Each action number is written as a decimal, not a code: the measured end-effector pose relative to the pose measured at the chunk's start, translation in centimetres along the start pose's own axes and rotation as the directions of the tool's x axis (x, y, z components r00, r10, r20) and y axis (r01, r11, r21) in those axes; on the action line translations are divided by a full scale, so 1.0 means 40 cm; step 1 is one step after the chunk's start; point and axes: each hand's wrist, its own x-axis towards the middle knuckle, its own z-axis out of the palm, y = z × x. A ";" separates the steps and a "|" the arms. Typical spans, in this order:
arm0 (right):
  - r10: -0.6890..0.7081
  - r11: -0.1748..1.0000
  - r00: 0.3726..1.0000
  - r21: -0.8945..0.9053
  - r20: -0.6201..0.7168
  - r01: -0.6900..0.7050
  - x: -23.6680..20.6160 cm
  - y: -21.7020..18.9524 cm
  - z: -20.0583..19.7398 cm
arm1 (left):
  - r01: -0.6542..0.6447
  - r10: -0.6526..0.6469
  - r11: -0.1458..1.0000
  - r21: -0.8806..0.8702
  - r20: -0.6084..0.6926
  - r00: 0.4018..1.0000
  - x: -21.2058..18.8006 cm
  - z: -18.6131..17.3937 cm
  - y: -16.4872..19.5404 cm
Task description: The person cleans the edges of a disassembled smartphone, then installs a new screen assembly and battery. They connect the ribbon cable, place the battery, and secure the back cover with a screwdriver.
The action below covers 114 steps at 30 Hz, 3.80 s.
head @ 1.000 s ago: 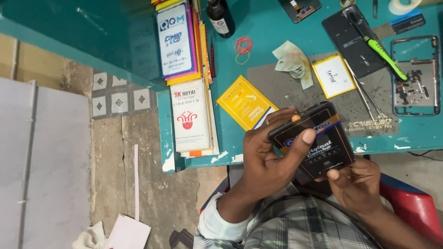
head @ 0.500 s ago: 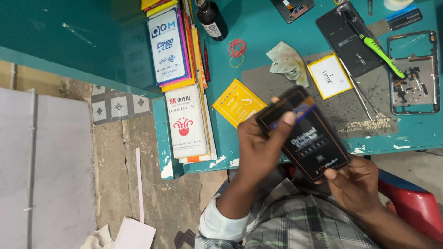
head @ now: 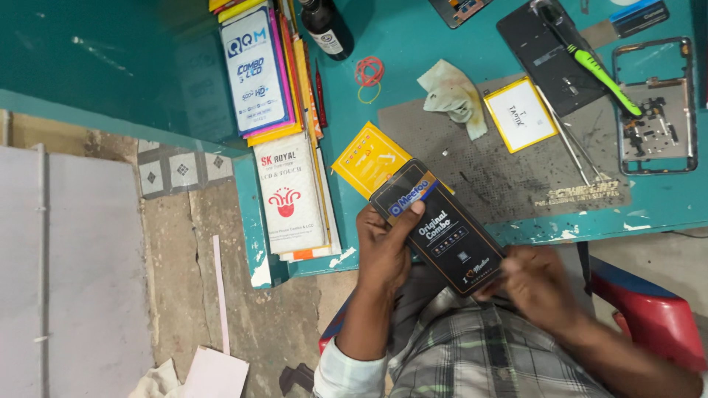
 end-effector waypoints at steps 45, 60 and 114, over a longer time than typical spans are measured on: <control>-0.439 0.124 0.743 -0.785 0.505 0.606 0.193 -0.516 0.140 | -0.062 -0.106 0.886 0.460 0.331 0.938 -0.113 0.049 0.089; -0.248 0.077 0.793 -0.805 0.556 0.588 0.070 -0.480 0.142 | -0.097 -0.070 0.928 0.359 0.422 0.904 -0.125 0.042 0.133; -0.451 -0.020 0.644 -0.728 0.618 0.685 -0.004 -0.555 0.257 | -0.157 0.134 0.985 0.076 0.242 0.961 -0.162 0.162 0.156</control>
